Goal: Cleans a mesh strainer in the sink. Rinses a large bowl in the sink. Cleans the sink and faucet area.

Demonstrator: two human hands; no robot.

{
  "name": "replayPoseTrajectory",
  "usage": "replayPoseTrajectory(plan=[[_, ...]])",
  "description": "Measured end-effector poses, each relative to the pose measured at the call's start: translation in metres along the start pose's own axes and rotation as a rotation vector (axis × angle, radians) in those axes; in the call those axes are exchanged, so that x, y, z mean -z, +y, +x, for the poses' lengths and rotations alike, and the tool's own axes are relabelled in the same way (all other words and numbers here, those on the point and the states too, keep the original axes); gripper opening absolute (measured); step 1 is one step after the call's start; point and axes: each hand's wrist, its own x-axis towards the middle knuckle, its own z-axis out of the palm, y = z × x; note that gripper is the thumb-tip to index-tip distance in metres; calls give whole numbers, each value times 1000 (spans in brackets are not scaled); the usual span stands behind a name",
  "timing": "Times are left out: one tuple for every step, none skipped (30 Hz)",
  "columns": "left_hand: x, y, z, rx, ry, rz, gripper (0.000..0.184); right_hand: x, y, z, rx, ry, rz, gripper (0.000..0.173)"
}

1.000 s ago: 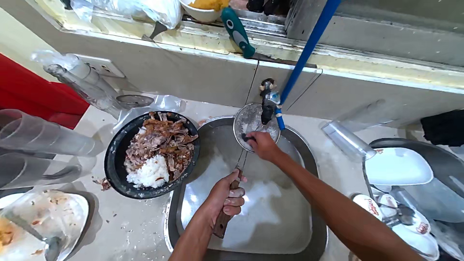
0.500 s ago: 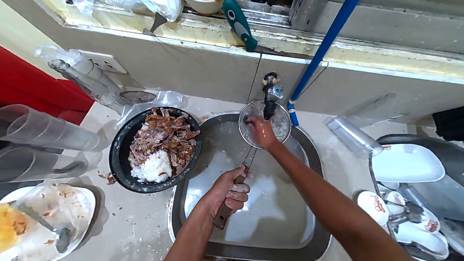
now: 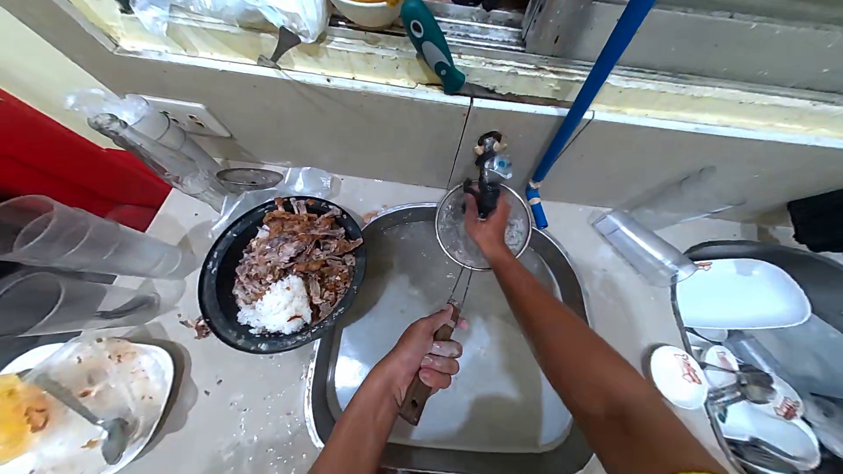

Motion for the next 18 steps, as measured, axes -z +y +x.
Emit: replayPoseTrajectory(plan=[[1, 1, 1, 9, 18, 16, 44, -7, 1, -2, -9, -53, 65, 29], [1, 3, 0, 16, 35, 36, 45, -8, -1, -3, -10, -202, 48, 27], [1, 6, -1, 20, 58, 58, 45, -4, -5, -4, 14, -416, -60, 26], [0, 8, -2, 19, 74, 76, 45, 1, -12, -4, 35, -629, -177, 26], [-1, 9, -4, 17, 82, 82, 45, 7, -18, -4, 47, -801, -239, 25], [-1, 10, -5, 7, 85, 77, 46, 16, -21, -4, 58, -941, -255, 24], [-2, 11, -6, -4, 84, 71, 46, 26, -23, -1, 76, -1059, -254, 24], [-3, 11, -7, -16, 80, 66, 45, 34, -24, 2, 103, -1148, -249, 24], [-2, 11, -7, -31, 83, 65, 45, 39, -25, 5, 133, -1185, -244, 22], [-3, 11, -6, -48, 96, 70, 45, 41, -25, 6, 166, -1161, -241, 20], [-3, 10, -5, -59, 111, 77, 44, 38, -24, 5, 201, -1090, -240, 18], [-3, 9, -4, -65, 121, 86, 44, 32, -20, 4, 253, -998, -245, 18], [-3, 8, -4, -68, 124, 89, 43, 23, -13, 6, 325, -893, -249, 19], [-3, 5, -5, -74, 127, 87, 43, 15, -5, 9, 391, -797, -279, 21], [-3, 3, -5, -88, 134, 83, 42, 8, 4, 13, 449, -718, -327, 23], [-3, 1, -6, -108, 135, 76, 43, 7, 10, 17, 480, -670, -400, 25], [-1, 0, -7, -132, 121, 64, 43, 12, 11, 19, 463, -659, -465, 28], [2, 0, -7, -155, 95, 39, 45, 20, 10, 21, 396, -659, -515, 31]])
